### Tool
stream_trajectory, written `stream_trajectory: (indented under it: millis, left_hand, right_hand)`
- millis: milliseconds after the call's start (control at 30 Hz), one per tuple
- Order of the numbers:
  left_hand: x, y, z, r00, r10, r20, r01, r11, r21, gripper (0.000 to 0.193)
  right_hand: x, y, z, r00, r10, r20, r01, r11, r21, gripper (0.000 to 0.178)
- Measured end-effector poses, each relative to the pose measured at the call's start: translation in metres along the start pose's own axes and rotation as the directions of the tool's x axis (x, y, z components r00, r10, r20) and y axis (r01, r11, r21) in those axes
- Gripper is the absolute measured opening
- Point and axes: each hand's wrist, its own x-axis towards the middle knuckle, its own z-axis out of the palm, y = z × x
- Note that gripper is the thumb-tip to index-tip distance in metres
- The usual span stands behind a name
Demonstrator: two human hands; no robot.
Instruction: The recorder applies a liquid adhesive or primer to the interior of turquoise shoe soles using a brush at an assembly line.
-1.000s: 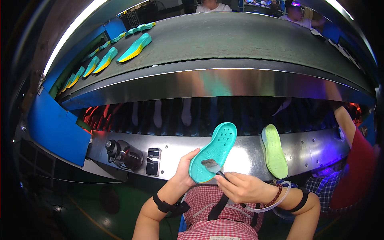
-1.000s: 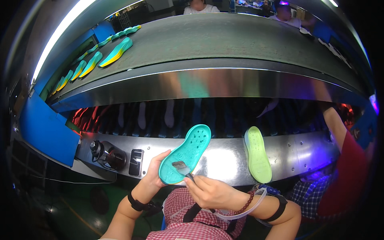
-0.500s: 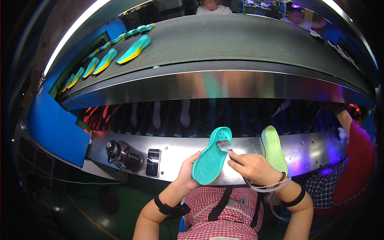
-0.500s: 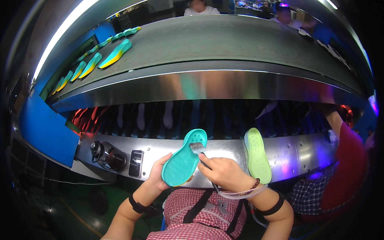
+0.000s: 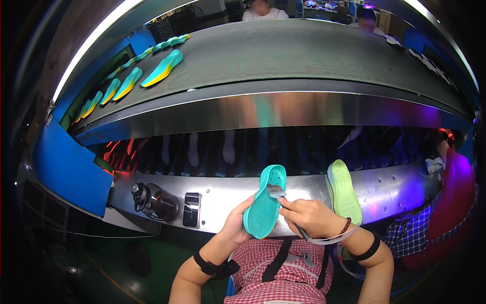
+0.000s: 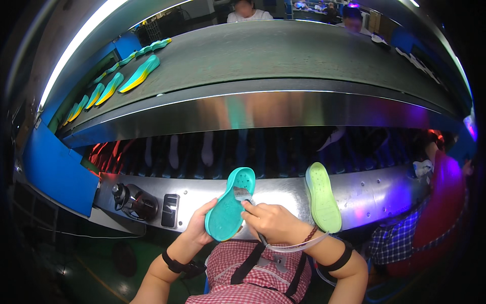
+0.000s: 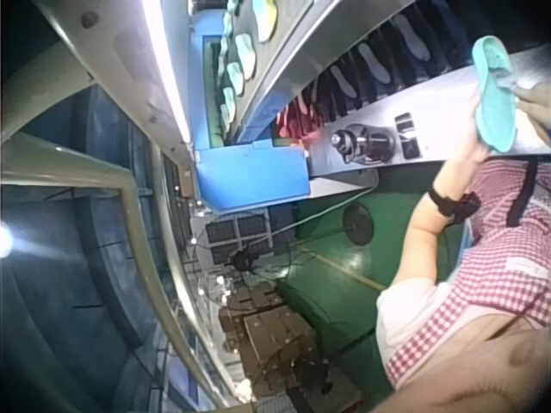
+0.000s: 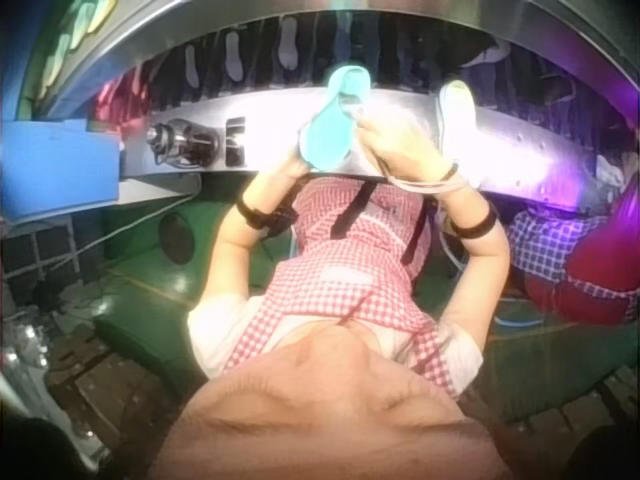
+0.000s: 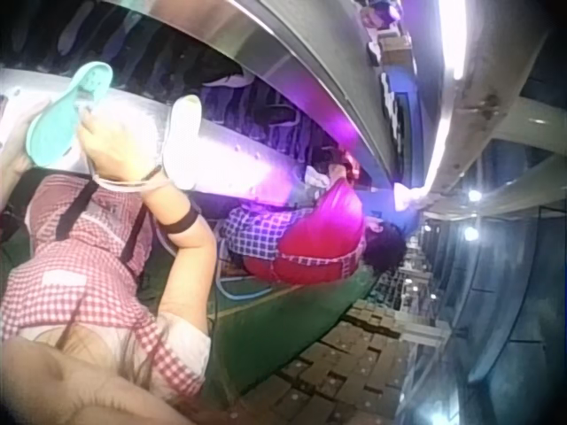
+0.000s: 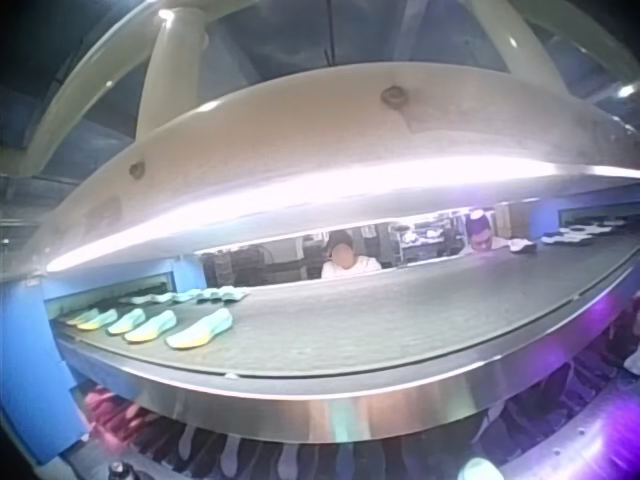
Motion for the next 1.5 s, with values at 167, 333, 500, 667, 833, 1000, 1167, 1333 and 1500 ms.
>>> stream_trajectory:
  millis: [167, 333, 500, 667, 833, 1000, 1167, 1333, 1500]
  left_hand:
    - [0.003, 0.000, -0.003, 1.000, 0.004, 0.014, -0.005, 0.999, 0.041, 0.042]
    - [0.011, 0.000, -0.010, 0.999, 0.046, -0.004, -0.046, 0.996, 0.073, 0.044]
    - [0.006, 0.008, -0.009, 0.996, 0.067, 0.061, -0.071, 0.995, 0.068, 0.045]
    - [0.000, 0.007, -0.002, 0.997, 0.035, 0.069, -0.035, 0.999, -0.012, 0.049]
    - [0.003, 0.001, -0.002, 0.995, 0.059, 0.083, -0.057, 0.998, -0.032, 0.049]
    - [0.007, 0.003, -0.012, 0.993, 0.087, 0.081, -0.079, 0.992, -0.102, 0.046]
    - [0.003, 0.006, -0.019, 0.990, 0.120, 0.068, -0.119, 0.993, -0.015, 0.046]
    - [-0.005, 0.022, 0.008, 0.961, 0.181, 0.207, -0.223, 0.954, 0.202, 0.055]
    - [-0.033, 0.060, 0.053, 0.870, 0.293, 0.397, -0.445, 0.813, 0.375, 0.063]
  right_hand:
    - [-0.001, -0.010, 0.003, 0.997, -0.054, 0.063, 0.056, 0.998, -0.032, 0.037]
    - [-0.007, -0.020, 0.005, 0.994, -0.091, 0.060, 0.084, 0.989, 0.120, 0.036]
    - [-0.010, -0.018, -0.001, 0.996, 0.088, 0.008, -0.076, 0.801, 0.594, 0.025]
    - [-0.019, -0.005, -0.005, 0.799, 0.601, 0.027, -0.258, 0.302, 0.918, 0.028]
    - [-0.013, -0.003, 0.016, 0.720, 0.654, -0.231, -0.180, 0.498, 0.848, 0.020]
    - [-0.021, -0.027, 0.029, 0.781, 0.623, 0.050, -0.256, 0.246, 0.935, 0.021]
    - [-0.035, -0.007, 0.027, 0.726, 0.627, 0.282, 0.168, -0.559, 0.812, 0.029]
    - [-0.068, 0.004, 0.003, 0.544, 0.821, 0.172, 0.364, -0.416, 0.833, 0.030]
    - [-0.112, 0.020, -0.010, 0.268, 0.963, 0.001, 0.525, -0.147, 0.838, 0.029]
